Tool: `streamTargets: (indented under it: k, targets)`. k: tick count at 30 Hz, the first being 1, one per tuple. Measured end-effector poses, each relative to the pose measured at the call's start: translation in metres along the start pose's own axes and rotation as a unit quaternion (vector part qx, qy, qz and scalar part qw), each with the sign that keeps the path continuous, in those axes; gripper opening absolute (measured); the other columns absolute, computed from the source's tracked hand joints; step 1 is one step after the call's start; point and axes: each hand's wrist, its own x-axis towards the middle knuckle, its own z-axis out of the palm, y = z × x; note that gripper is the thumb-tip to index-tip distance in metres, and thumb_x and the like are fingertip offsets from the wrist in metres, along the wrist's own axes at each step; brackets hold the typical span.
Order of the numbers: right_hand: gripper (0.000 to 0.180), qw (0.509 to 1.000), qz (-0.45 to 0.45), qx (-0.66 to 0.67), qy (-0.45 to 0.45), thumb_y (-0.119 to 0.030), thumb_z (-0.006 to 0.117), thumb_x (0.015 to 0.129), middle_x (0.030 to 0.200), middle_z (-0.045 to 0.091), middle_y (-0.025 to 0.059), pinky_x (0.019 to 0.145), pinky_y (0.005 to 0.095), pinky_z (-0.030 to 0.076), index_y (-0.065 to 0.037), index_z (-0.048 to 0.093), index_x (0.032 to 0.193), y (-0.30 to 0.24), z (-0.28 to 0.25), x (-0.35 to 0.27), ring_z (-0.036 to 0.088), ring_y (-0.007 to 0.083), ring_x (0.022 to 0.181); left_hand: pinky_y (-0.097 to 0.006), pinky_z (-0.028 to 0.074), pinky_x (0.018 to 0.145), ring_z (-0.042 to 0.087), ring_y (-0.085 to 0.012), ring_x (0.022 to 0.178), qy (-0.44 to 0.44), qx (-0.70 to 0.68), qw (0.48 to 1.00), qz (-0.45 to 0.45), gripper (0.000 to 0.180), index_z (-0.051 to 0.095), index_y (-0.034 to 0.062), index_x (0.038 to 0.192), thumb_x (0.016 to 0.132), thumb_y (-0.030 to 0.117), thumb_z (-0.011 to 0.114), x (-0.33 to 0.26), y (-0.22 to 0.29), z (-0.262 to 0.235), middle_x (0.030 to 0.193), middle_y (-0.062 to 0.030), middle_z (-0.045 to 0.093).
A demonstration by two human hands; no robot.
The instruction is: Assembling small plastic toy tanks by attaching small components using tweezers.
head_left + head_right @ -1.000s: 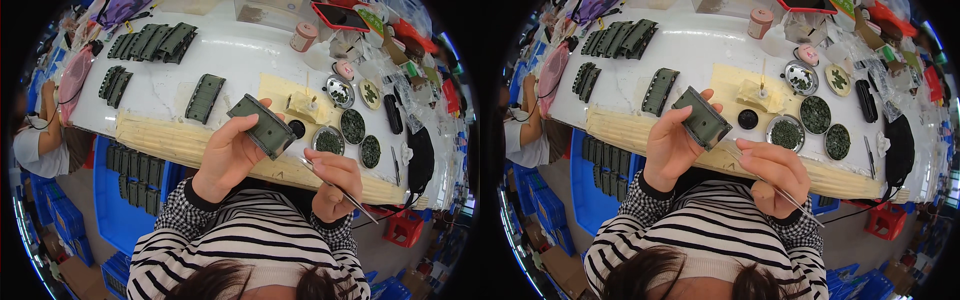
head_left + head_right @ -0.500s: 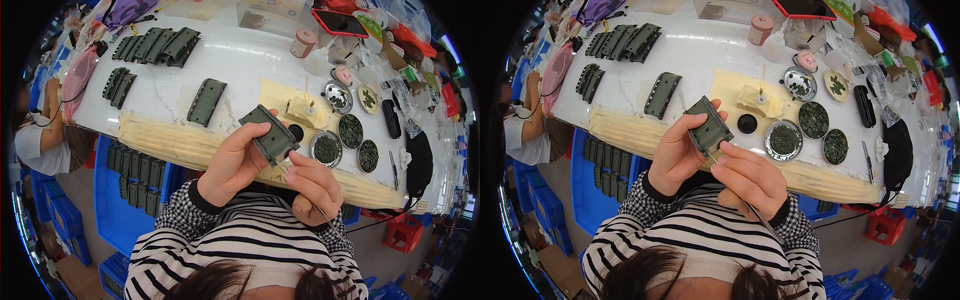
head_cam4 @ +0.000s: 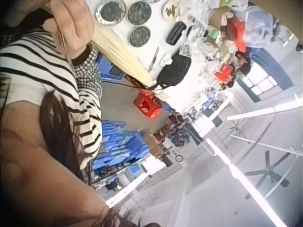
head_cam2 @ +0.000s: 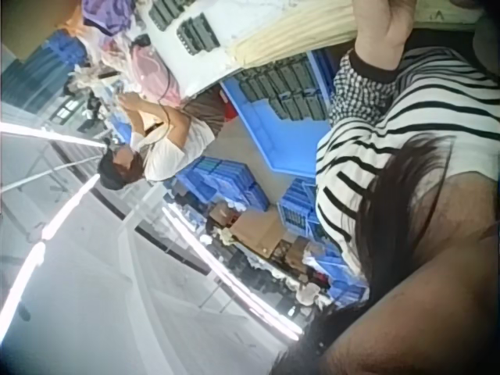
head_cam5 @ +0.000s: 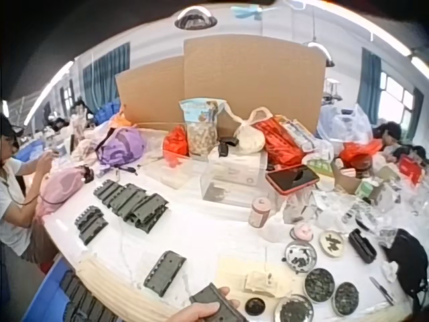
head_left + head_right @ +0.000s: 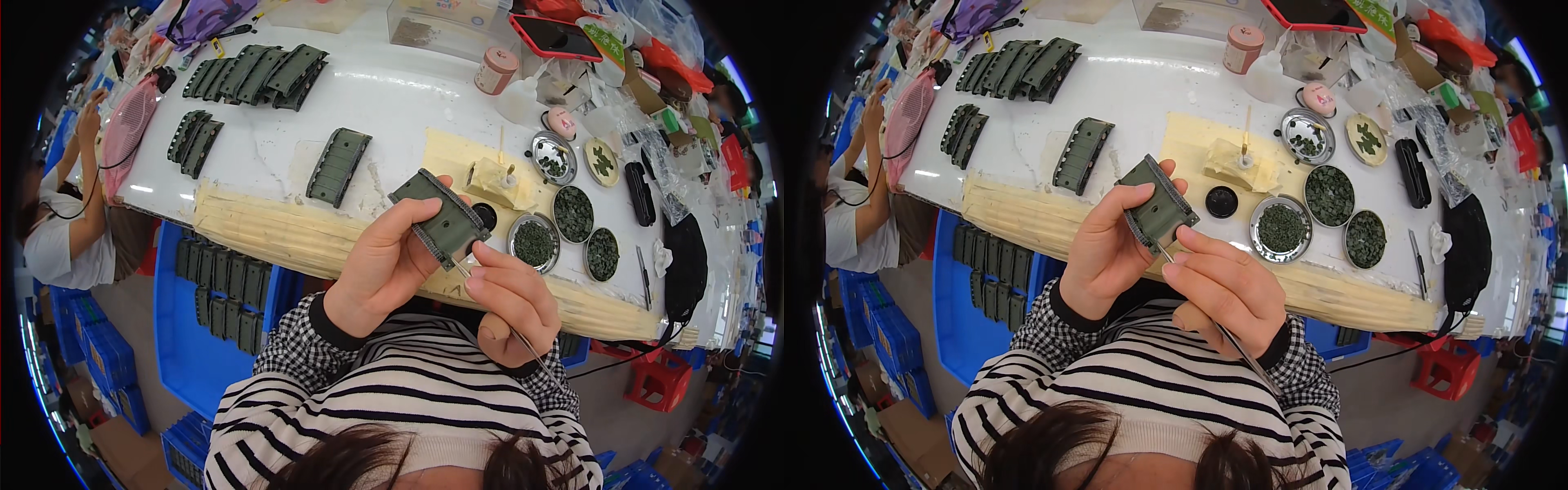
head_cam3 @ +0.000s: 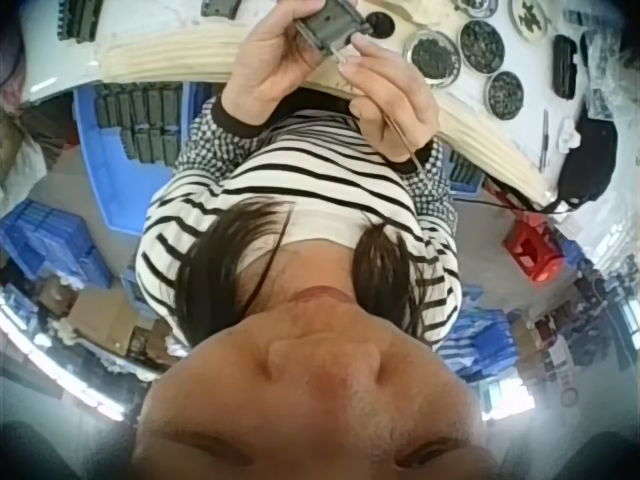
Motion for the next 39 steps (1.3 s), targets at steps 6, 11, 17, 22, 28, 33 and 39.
streamTargets:
  k: [6,11,17,22,28,33,39]
  targets:
    - [0.036,1.000,0.005,-0.007,0.005,-0.011,0.070,0.081,0.106,0.061,0.0176,0.087,0.0411,0.054,0.005,0.062,0.112,0.000,0.002,0.000,0.061,0.0403,0.108,-0.033,0.054,0.086,0.060,-0.0185,0.105,0.010,-0.005,1.000,0.008,0.040,0.048,0.0030,0.129,0.091,0.013,0.055,0.000,-0.002,-0.001,0.115,-0.0121,0.059]
    - [0.036,1.000,0.009,-0.009,0.002,-0.011,0.070,0.081,0.106,0.061,0.0177,0.088,0.0417,0.054,0.005,0.061,0.112,-0.001,0.003,0.001,0.061,0.0407,0.108,-0.033,0.054,0.087,0.057,-0.0184,0.112,0.020,-0.013,1.000,0.013,0.040,0.047,0.0020,0.129,0.091,0.012,0.055,0.000,-0.002,-0.001,0.116,-0.0125,0.058]
    - [0.036,1.000,0.006,0.003,0.005,-0.014,0.070,0.083,0.107,0.061,0.0180,0.088,0.0413,0.053,0.005,0.061,0.112,0.000,0.002,0.000,0.061,0.0411,0.108,-0.034,0.054,0.088,0.056,-0.0185,0.113,0.016,-0.015,1.000,0.010,0.039,0.047,0.0019,0.129,0.091,0.011,0.054,0.000,-0.002,0.000,0.116,-0.0124,0.058]
    - [0.037,0.994,0.035,0.083,0.067,-0.022,0.065,0.089,0.106,0.061,0.0193,0.086,0.0405,0.053,0.005,0.060,0.113,0.000,0.004,-0.001,0.061,0.0401,0.107,-0.036,0.054,0.090,0.058,-0.0201,0.111,0.014,-0.002,1.000,0.007,0.041,0.046,0.0002,0.129,0.091,0.011,0.054,0.000,0.002,0.001,0.118,-0.0132,0.057]
    - [0.039,0.980,0.023,0.057,0.190,-0.032,0.049,0.098,0.095,0.062,0.0187,0.079,0.0382,0.054,0.005,0.060,0.103,0.012,0.005,-0.009,0.066,0.0353,0.092,-0.036,0.053,0.095,0.057,-0.0233,0.111,-0.051,-0.061,0.996,0.049,0.048,0.038,-0.0028,0.136,0.094,0.015,0.052,-0.001,0.015,-0.002,0.122,-0.0159,0.055]
    - [0.041,0.972,0.036,0.052,0.228,-0.033,0.044,0.100,0.090,0.065,0.0197,0.074,0.0370,0.054,0.005,0.059,0.106,0.016,0.003,-0.013,0.067,0.0321,0.085,-0.027,0.053,0.096,0.056,-0.0221,0.103,-0.116,-0.209,0.971,0.023,0.062,0.036,0.0007,0.137,0.093,0.039,0.057,0.007,0.014,-0.005,0.120,-0.0122,0.049]
    - [0.037,0.973,0.042,0.077,0.212,-0.028,0.046,0.100,0.095,0.067,0.0223,0.076,0.0353,0.054,0.005,0.059,0.108,0.013,0.008,-0.010,0.067,0.0286,0.084,-0.024,0.057,0.088,0.062,-0.0192,0.099,-0.135,-0.348,0.924,-0.083,0.063,0.050,-0.0074,0.117,0.084,0.044,0.065,0.014,0.002,-0.001,0.112,-0.0146,0.055]
